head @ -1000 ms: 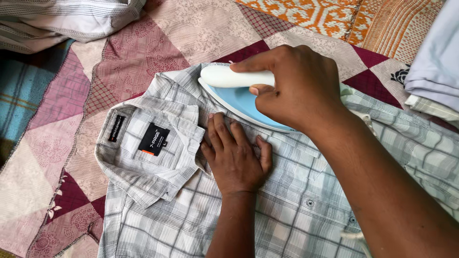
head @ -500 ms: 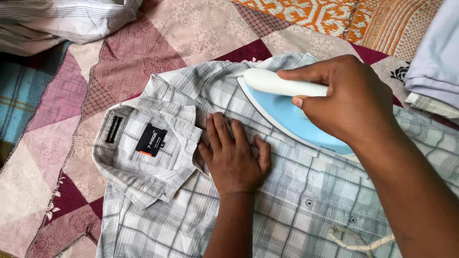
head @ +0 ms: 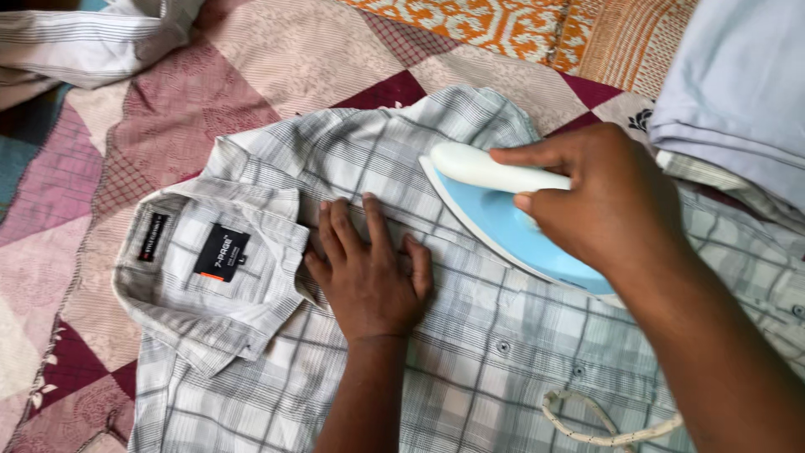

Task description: The person irons a plaid shirt laid flat on a patterned bedspread. They smooth the fabric with their hands, then use a blue and white iron to press the front, collar, and shoulder areas. The shirt is adjusted and repositioned several times during the process.

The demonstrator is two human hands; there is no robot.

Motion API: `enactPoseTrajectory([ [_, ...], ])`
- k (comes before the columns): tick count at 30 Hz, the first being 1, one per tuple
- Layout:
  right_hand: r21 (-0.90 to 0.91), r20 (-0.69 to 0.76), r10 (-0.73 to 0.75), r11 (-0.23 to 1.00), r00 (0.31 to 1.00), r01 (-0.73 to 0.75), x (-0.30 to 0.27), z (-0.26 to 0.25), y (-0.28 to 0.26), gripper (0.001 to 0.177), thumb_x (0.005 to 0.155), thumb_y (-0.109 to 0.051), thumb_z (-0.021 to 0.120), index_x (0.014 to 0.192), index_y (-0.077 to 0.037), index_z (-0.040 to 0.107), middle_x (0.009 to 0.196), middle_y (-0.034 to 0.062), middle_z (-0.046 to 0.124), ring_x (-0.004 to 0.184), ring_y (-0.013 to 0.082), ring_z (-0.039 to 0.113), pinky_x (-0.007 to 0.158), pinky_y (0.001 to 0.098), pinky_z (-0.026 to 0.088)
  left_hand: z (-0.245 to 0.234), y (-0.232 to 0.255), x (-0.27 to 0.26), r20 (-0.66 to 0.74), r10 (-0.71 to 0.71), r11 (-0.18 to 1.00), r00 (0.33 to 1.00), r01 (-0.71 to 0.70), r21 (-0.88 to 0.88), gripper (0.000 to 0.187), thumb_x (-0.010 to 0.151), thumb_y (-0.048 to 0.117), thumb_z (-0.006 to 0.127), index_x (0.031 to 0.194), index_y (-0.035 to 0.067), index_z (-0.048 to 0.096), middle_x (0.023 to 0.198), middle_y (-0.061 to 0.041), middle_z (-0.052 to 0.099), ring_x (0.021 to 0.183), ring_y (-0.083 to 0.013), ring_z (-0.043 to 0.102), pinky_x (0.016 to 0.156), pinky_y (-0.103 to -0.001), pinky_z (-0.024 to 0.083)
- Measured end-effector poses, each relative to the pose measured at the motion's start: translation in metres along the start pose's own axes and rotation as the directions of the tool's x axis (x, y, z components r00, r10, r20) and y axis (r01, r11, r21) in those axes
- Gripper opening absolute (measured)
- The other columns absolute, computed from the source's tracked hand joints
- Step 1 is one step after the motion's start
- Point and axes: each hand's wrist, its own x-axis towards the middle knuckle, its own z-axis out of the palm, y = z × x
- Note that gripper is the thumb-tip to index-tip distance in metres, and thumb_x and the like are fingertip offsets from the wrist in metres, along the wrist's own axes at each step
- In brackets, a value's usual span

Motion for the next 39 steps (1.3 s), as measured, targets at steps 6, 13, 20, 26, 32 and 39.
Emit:
enactPoseTrajectory([
  [6,0.022,0.087,0.149,0.988,0.985,-0.152,-0.014,-0.029,0.065,0.052,0.081,-0.002,0.081,0.125,-0.029,0.08,0.081,0.0109,0.079,0.054,0.0154,0.058,0.054,0.033,0.045,0.001,-0.001,0.001,-0.016,0.028,1.0,0.999,-0.028,0.011,0.067,0.091,0.043,0.053,0.145,0.003,0.054,0.148,-0.026,0.045,0.147,-0.0414,0.036,0.109,-0.068,0.03],
  [13,0.139,0.096,0.1,0.984,0.99,-0.113,-0.011,-0.045,0.179,0.052,0.078,0.007,0.074,0.122,-0.019,0.081,0.093,0.0154,0.083,0.064,0.0166,0.071,0.06,0.0323,0.055,0.001,0.0,0.0,-0.004,0.027,0.999,1.0,-0.026,0.023,0.066,0.091,0.044,0.052,0.143,0.003,0.055,0.147,-0.027,0.045,0.146,-0.0415,0.036,0.111,-0.067,0.028],
  [20,0.081,0.136,0.354,0.927,0.925,-0.367,-0.009,-0.06,0.246,0.05,0.092,0.007,0.065,0.135,-0.018,0.075,0.108,0.0173,0.082,0.087,0.028,0.082,0.084,0.0402,0.06,0.0,0.0,0.0,0.023,0.036,0.996,0.999,-0.038,0.081,0.067,0.09,0.045,0.052,0.141,0.001,0.057,0.146,-0.028,0.043,0.144,-0.0428,0.035,0.107,-0.068,0.026],
  [26,0.083,0.131,0.418,0.899,0.899,-0.43,-0.013,-0.076,0.237,0.048,0.092,0.009,0.066,0.133,-0.015,0.076,0.108,0.0194,0.083,0.09,0.0297,0.082,0.082,0.0425,0.061,-0.002,0.004,0.005,0.124,-0.006,0.996,0.992,-0.005,0.088,0.07,0.088,0.045,0.051,0.144,0.002,0.049,0.147,-0.029,0.042,0.147,-0.041,0.032,0.11,-0.068,0.024],
  [32,0.182,-0.021,0.194,0.965,0.981,-0.187,-0.034,-0.066,0.224,0.041,0.083,0.001,0.077,0.118,-0.019,0.078,0.095,0.0152,0.082,0.066,0.0191,0.074,0.06,0.0342,0.059,-0.004,0.003,0.0,0.061,0.365,0.928,0.929,-0.369,0.057,0.059,0.09,0.028,0.053,0.147,0.012,0.05,0.159,-0.021,0.038,0.153,-0.0348,0.027,0.123,-0.059,0.015],
  [39,0.042,-0.057,0.241,0.97,0.969,-0.239,-0.051,-0.073,0.202,0.049,0.086,-0.003,0.078,0.124,-0.033,0.079,0.083,0.0129,0.077,0.052,0.0167,0.054,0.05,0.0335,0.04,0.003,0.035,-0.016,0.033,0.515,0.846,0.857,-0.501,-0.183,0.057,0.088,0.023,0.057,0.143,0.005,0.054,0.158,-0.02,0.044,0.151,-0.0363,0.035,0.127,-0.053,0.019],
])
